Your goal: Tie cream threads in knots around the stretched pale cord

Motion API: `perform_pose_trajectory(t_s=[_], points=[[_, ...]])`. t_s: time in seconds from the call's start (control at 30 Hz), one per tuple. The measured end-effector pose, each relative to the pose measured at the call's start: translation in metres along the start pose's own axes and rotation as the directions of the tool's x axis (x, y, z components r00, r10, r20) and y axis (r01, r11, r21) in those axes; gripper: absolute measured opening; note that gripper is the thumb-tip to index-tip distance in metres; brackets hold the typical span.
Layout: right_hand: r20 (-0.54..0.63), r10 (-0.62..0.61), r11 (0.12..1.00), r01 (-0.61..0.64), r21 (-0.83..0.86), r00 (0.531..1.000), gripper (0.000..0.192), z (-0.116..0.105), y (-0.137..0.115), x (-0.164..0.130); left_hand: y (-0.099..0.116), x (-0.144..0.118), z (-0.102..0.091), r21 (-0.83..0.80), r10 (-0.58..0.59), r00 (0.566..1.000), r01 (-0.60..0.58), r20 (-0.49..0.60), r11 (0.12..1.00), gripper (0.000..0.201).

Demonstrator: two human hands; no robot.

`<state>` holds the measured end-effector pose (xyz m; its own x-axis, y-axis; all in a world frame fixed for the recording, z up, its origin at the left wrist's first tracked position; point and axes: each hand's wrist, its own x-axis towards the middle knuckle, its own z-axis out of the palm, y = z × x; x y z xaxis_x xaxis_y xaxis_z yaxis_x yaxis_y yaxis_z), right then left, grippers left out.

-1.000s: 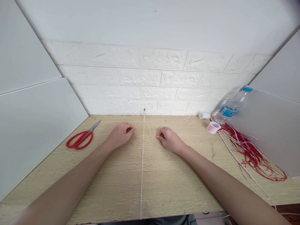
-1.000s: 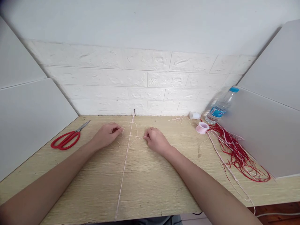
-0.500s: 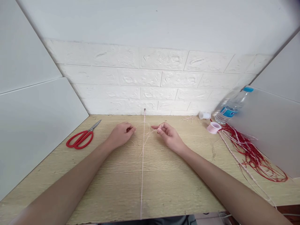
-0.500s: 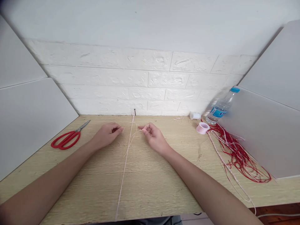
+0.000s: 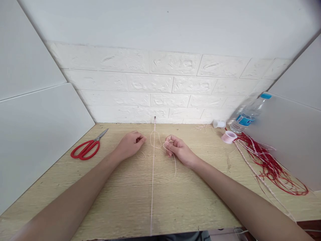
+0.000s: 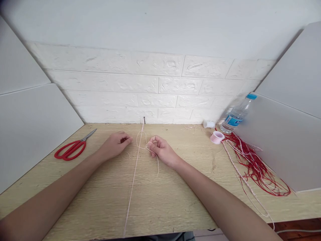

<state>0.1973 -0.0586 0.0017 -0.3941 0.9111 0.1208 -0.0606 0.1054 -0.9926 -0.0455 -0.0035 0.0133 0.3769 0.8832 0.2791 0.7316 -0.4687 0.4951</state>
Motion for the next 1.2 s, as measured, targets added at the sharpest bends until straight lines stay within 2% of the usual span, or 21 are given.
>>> perform_pose_trajectory(t_s=[0.1, 0.3, 0.7, 1.0, 1.2], points=[[0.012, 0.023, 0.994, -0.022, -0.111, 1.000, 0.028, 0.002, -0.001, -0.002, 0.000, 0.000, 0.000, -0.009, -0.003, 1.000, 0.003, 0.005, 1.000, 0.031], [0.010, 0.026, 0.986, -0.024, -0.164, 1.000, 0.023, 0.005, -0.003, -0.003, -0.003, 0.000, 0.002, -0.011, 0.002, 1.000, -0.002, 0.020, 1.000, 0.030], [0.054, 0.038, 0.979, -0.026, -0.201, 0.998, 0.017, 0.003, 0.005, 0.000, -0.001, -0.001, 0.009, -0.016, -0.001, 0.999, 0.001, 0.041, 1.000, 0.025], [0.054, 0.062, 0.988, -0.053, -0.145, 0.997, 0.021, 0.003, 0.010, 0.001, -0.001, -0.001, 0.009, 0.004, -0.007, 0.999, 0.007, 0.049, 1.000, 0.025], [0.054, 0.052, 0.982, -0.042, -0.183, 0.997, 0.020, 0.003, 0.009, 0.000, 0.000, -0.001, 0.009, 0.001, -0.009, 0.999, 0.009, 0.051, 1.000, 0.025]])
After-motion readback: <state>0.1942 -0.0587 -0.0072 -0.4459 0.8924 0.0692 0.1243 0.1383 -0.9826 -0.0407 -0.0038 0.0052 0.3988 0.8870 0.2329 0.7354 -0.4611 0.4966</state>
